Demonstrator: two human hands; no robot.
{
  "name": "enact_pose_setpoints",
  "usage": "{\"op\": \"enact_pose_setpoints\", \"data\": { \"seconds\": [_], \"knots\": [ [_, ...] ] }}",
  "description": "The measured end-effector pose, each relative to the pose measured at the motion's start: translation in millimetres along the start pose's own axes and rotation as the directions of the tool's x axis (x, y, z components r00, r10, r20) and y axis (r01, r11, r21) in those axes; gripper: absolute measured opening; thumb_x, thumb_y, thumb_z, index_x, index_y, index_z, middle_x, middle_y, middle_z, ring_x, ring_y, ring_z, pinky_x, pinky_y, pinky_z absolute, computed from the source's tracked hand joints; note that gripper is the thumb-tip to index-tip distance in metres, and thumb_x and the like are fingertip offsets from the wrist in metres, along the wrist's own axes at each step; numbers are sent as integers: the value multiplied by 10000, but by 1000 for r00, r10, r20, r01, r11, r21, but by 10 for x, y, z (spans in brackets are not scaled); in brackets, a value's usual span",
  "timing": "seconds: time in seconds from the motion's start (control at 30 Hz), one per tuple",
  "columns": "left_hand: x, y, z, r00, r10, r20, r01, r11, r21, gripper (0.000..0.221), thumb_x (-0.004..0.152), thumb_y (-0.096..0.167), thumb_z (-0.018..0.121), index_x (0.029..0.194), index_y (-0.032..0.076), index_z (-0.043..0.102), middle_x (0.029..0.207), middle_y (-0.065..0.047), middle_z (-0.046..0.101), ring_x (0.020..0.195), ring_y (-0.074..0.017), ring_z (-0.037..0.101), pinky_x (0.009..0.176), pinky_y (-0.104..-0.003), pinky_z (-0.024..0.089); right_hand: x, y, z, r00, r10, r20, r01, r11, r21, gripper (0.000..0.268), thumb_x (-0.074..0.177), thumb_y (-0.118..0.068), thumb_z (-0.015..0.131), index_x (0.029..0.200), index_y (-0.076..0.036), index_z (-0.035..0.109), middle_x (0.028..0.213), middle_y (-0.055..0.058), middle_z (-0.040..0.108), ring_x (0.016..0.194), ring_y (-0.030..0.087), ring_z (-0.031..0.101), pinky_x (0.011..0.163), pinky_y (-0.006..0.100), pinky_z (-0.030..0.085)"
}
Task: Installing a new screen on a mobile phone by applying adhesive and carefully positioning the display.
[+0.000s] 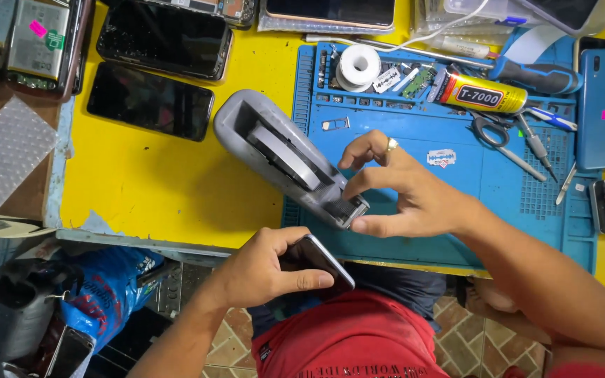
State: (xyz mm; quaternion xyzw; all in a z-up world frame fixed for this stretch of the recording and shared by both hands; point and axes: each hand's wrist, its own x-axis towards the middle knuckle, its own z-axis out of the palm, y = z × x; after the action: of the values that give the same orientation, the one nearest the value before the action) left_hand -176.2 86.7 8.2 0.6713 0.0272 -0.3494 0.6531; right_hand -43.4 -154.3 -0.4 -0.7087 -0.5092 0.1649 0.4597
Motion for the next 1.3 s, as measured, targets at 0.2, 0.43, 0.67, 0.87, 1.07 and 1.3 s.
{"op": "enact_pose_setpoints", "data": {
  "seconds": [0.2, 0.43, 0.67, 0.87, 1.07, 1.3],
  "knots": [
    [-9, -49, 33, 994, 33, -105, -38, 998, -47, 220, 814, 240, 850, 922, 88, 735, 777, 43, 697, 738, -54, 585, 656, -228, 501, 63, -64, -41, 1000, -24, 1, 24, 999, 28, 143, 904, -303, 732, 965, -175, 753, 1136, 129, 510, 1126, 263, 513, 964, 415, 434],
    [-12, -55, 57, 981, 81, -174, -70, 995, 69, 226, 818, 300, 831, 922, 128, 727, 821, 60, 758, 763, -41, 623, 710, -237, 543, -148, -377, 172, 958, 201, -204, -202, 979, 15, 98, 900, -232, 756, 946, -147, 773, 1070, 73, 520, 968, 224, 588, 895, 362, 486],
    [-2, 59, 144, 991, -37, -131, 64, 976, 209, 292, 785, 425, 819, 912, 175, 735, 811, 87, 798, 754, -20, 629, 696, -244, 537, -356, -428, 510, 783, 399, -476, -305, 915, 265, 47, 918, -123, 743, 961, -107, 756, 864, 26, 686, 824, 151, 570, 788, 273, 485],
    [19, 42, 201, 980, -159, -119, 189, 929, 317, 357, 762, 523, 807, 896, 206, 711, 753, 83, 723, 716, -74, 618, 691, -273, 508, -499, -435, 621, 710, 490, -506, -308, 862, 403, 24, 906, -116, 744, 921, -104, 757, 826, 42, 613, 808, 164, 592, 758, 278, 511],
    [55, 31, 171, 985, -159, -74, 173, 950, 259, 388, 731, 500, 815, 977, 204, 763, 735, 88, 695, 692, -58, 586, 660, -256, 501, -583, -430, 683, 698, 500, -513, -313, 857, 409, 29, 918, -131, 726, 910, -117, 749, 827, 33, 601, 822, 167, 610, 778, 284, 527],
    [97, -131, 102, 999, -27, -41, 35, 979, 201, 384, 719, 397, 920, 749, 141, 636, 652, 79, 582, 642, -51, 469, 559, -270, 427, -606, -211, 918, 676, 394, -623, -207, 913, 353, 41, 952, -134, 690, 920, -112, 704, 966, 91, 563, 976, 240, 619, 944, 363, 548]
  ]
}}
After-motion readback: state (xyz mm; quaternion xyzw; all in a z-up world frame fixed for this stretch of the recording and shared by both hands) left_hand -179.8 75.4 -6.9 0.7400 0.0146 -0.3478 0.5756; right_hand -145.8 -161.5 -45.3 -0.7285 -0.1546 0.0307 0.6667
